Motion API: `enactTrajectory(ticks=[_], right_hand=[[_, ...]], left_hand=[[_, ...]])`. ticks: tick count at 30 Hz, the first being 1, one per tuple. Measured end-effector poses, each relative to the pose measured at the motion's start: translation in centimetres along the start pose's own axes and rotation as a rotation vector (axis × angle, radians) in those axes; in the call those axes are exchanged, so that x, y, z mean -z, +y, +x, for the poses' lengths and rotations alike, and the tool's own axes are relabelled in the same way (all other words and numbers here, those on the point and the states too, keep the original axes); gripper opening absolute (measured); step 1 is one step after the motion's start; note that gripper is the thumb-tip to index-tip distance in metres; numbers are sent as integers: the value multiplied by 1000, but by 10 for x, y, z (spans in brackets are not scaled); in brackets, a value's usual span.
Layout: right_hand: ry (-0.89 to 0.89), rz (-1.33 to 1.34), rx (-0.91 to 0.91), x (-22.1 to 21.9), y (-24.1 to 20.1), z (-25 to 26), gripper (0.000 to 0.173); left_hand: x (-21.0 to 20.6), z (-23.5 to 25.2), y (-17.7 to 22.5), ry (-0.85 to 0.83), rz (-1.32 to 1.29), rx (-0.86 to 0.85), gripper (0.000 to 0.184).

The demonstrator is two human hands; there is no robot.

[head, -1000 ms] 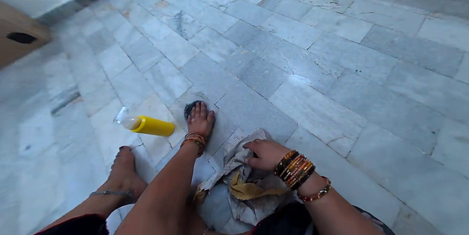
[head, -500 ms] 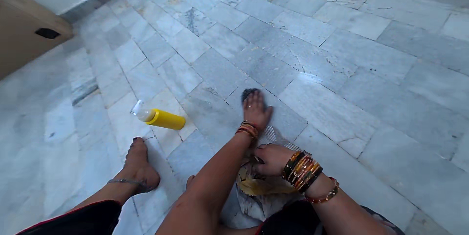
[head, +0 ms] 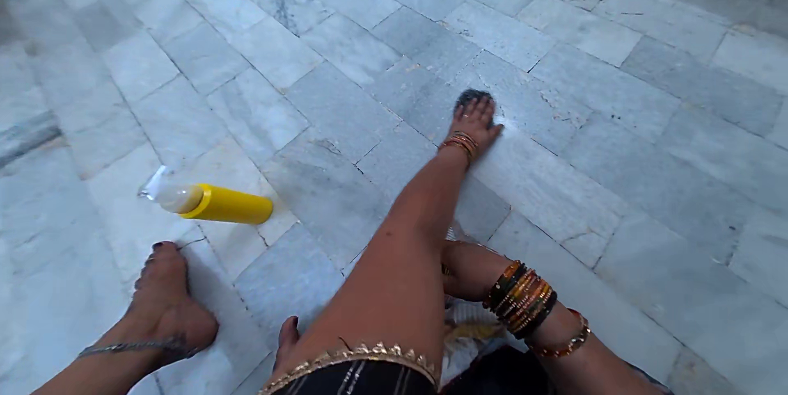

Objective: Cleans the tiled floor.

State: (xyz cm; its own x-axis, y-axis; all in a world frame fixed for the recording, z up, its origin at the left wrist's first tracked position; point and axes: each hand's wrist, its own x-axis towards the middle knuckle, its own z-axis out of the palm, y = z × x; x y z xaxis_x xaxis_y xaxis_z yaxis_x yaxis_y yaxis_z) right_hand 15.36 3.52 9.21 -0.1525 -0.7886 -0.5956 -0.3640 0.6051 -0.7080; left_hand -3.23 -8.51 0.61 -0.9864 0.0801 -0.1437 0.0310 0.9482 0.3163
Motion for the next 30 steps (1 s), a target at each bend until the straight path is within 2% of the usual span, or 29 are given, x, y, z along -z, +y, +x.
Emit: enactTrajectory(ticks=[4,7,10,13,17,21,23,27,30], right_hand=[[-1,16,4,1,4,3,54],[-1,6,19,2,-1,4,54],[2,-9,36,2,-4,4,53],[4,-8,53,2,-5,3,54],[17,-8,65,5,-10,-2,55],[39,10,55,11,-10,-7,54],[57,31,33,14,-11,-9,53],[153,79,-7,15,-5,-7,49],[239,112,-35,18,2,-7,46]], left_hand=[[41,-18,-90,16,6,255,71],[63,-65,-157,51,11,438,73],[68,-126,-200,73,18,577,73],[58,-177,-218,124,41,659,76],[42,-215,-203,174,41,709,75],[15,-227,-168,216,49,644,76],[0,-225,-142,238,46,577,73],[-15,-204,-89,319,-3,434,50],[-5,-184,-59,238,-48,432,50]])
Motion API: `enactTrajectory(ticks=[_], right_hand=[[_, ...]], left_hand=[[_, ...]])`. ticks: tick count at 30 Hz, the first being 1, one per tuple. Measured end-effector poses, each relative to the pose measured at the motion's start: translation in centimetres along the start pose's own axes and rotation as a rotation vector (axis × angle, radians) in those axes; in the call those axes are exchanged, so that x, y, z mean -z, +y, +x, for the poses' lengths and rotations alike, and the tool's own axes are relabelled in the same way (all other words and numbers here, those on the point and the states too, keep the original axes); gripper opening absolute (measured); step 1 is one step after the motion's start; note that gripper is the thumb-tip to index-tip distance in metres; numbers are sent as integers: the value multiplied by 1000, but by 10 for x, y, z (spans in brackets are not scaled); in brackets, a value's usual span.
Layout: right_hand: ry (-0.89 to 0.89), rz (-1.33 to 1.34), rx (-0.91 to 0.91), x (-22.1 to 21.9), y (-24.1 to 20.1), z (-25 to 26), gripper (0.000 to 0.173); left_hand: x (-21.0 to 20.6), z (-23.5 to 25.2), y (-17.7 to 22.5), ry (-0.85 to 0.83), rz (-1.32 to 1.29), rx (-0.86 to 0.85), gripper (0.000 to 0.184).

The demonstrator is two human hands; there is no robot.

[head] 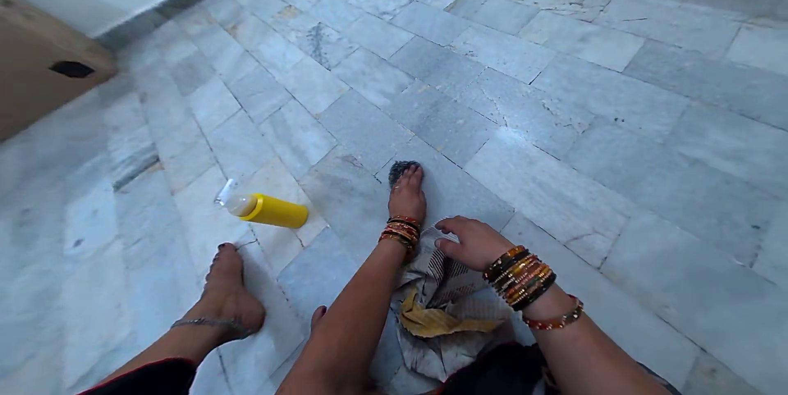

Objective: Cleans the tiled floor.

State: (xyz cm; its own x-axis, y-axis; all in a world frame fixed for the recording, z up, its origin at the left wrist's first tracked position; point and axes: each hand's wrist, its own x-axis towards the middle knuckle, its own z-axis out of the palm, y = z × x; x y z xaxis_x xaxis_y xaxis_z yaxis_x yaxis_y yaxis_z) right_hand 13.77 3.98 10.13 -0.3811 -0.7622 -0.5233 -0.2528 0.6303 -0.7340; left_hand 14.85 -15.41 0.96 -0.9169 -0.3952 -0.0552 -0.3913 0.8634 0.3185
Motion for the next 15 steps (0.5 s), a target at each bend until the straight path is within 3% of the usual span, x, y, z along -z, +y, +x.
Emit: enactTrajectory(ticks=[2,4,8,11,15], right_hand=[[61,31,-26,3,2,-1,45],[139,100,-48,4,4,-2,46],[295,272,-80,3,13,5,52],[341,488,-102,-1,12,9,61],[387,1146,-90,-4,2,8,55]], left_hand=[[3,5,13,-20,-48,-8,50],[3,6,16,71,-248,0,47],[16,-6,29,219,-1106,158,46],[32,-23,42,98,-1710,172,50],[40,-45,58,-115,-2083,180,43]])
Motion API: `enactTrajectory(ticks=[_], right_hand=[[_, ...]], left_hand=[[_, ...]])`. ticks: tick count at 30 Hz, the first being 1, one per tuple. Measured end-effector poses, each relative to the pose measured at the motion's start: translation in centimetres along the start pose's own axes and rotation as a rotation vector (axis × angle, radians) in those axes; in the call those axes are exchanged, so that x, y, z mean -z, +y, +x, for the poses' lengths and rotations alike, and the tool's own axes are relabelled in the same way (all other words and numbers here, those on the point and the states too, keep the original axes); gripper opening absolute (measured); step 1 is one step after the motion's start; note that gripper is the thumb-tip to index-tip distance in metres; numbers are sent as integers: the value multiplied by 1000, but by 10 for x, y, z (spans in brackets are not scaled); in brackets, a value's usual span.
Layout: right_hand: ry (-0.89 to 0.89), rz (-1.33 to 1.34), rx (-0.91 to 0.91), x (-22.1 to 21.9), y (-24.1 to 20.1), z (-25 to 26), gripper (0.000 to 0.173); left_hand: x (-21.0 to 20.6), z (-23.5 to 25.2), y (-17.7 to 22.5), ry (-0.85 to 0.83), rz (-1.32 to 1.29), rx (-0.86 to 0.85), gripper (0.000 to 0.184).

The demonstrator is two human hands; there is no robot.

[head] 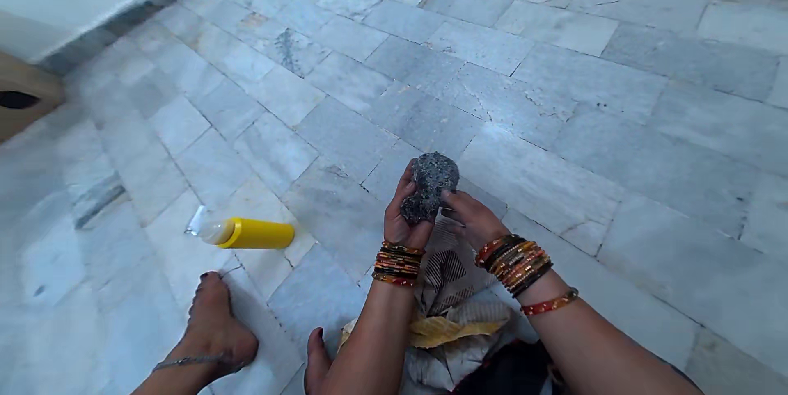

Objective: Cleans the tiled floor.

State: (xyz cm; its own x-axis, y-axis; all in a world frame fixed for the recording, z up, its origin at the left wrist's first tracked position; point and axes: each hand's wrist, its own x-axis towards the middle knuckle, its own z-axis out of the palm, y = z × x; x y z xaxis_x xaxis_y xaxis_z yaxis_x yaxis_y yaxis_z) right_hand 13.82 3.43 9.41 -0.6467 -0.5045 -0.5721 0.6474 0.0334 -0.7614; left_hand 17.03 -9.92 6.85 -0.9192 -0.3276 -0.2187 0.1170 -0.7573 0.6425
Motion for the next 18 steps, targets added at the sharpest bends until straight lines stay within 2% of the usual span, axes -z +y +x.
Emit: enactTrajectory(ticks=[3,5,7,9,11,13,15,18], right_hand=[[94,337,-19,-1,-3,-1,45],[162,417,24,3,0,2,39],[235,455,55,7,2,6,37],[331,519,94,8,-4,10,30],[400,531,156,11,-10,12,27],[455,478,233,17,-12,15,25],[492,423,305,23,-12,17,25],[494,403,347,27,-14,19,26]], left_hand=[[-6,-13,-8,-46,5,48,43],[-7,-17,-9,1,144,84,41],[-8,-20,-7,116,445,105,42],[-1,-26,-1,137,824,76,46],[17,-42,2,51,1284,-69,47],[44,-68,-5,-47,1707,-317,49],[63,-109,-25,-72,1949,-464,55],[80,-159,-58,-41,2178,-379,80]])
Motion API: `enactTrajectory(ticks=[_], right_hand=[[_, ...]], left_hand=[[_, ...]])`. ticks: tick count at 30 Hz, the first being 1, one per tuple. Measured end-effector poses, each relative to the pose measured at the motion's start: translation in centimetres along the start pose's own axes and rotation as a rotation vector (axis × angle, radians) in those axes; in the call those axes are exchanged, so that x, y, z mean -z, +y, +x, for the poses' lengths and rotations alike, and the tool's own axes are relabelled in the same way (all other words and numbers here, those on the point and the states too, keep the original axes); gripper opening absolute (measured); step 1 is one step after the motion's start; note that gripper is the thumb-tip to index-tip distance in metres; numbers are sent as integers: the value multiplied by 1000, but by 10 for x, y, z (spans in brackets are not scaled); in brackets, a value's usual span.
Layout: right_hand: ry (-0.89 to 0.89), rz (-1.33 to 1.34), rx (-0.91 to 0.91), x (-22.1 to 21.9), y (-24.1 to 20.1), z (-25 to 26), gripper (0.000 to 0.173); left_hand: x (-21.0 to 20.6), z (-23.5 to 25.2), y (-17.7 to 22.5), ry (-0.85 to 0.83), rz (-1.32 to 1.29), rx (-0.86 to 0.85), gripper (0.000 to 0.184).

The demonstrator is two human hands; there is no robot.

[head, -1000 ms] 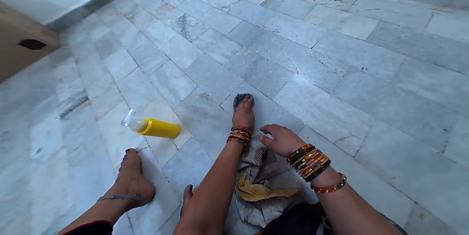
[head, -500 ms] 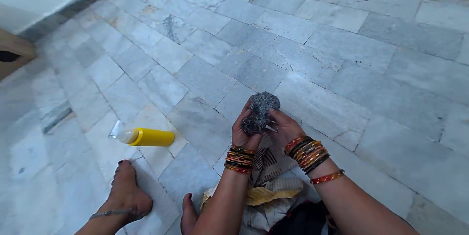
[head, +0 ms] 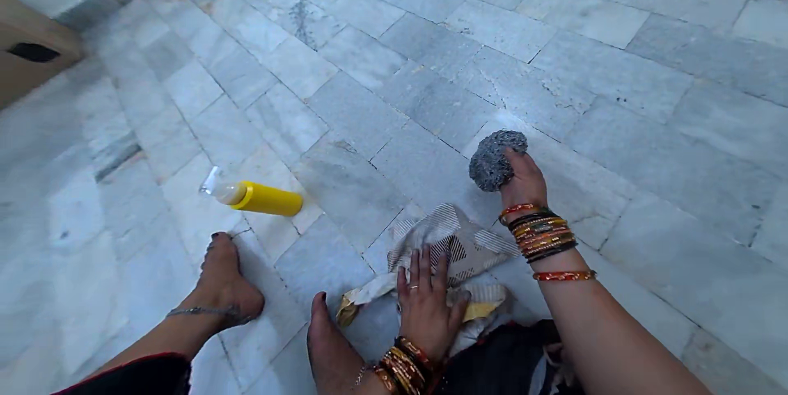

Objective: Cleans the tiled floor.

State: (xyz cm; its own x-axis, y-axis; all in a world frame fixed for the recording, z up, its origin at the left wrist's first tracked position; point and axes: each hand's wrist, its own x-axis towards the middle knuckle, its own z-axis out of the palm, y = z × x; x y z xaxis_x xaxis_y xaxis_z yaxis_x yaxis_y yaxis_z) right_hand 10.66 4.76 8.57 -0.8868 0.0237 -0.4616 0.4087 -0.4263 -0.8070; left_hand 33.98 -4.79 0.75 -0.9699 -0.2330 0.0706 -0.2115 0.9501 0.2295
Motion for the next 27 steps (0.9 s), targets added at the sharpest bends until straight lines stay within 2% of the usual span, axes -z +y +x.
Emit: enactTrajectory(ticks=[2,5,10,15,21,25,27], right_hand=[[-6,-3,-10,0,1,-1,24],[-26,-14,-12,0,1,-5,21],[-48,7,-21,1,-1,-6,18],[-64,22,-48,1,-2,-8,22],[-200,40,-93,-1,-5,-22,23],[-237,-10,-112,-2,-4,-28,23],[-260,-114,-109,0,-2,-31,24]], left_hand=[[-8,-4,-1,-13,50,29,84],[-10,16,-17,-7,46,61,73],[-6,57,-72,61,62,84,64],[5,122,-143,36,92,265,64],[32,217,-214,-38,72,495,66],[43,270,-247,-30,63,585,70],[52,289,-253,-66,31,618,72]])
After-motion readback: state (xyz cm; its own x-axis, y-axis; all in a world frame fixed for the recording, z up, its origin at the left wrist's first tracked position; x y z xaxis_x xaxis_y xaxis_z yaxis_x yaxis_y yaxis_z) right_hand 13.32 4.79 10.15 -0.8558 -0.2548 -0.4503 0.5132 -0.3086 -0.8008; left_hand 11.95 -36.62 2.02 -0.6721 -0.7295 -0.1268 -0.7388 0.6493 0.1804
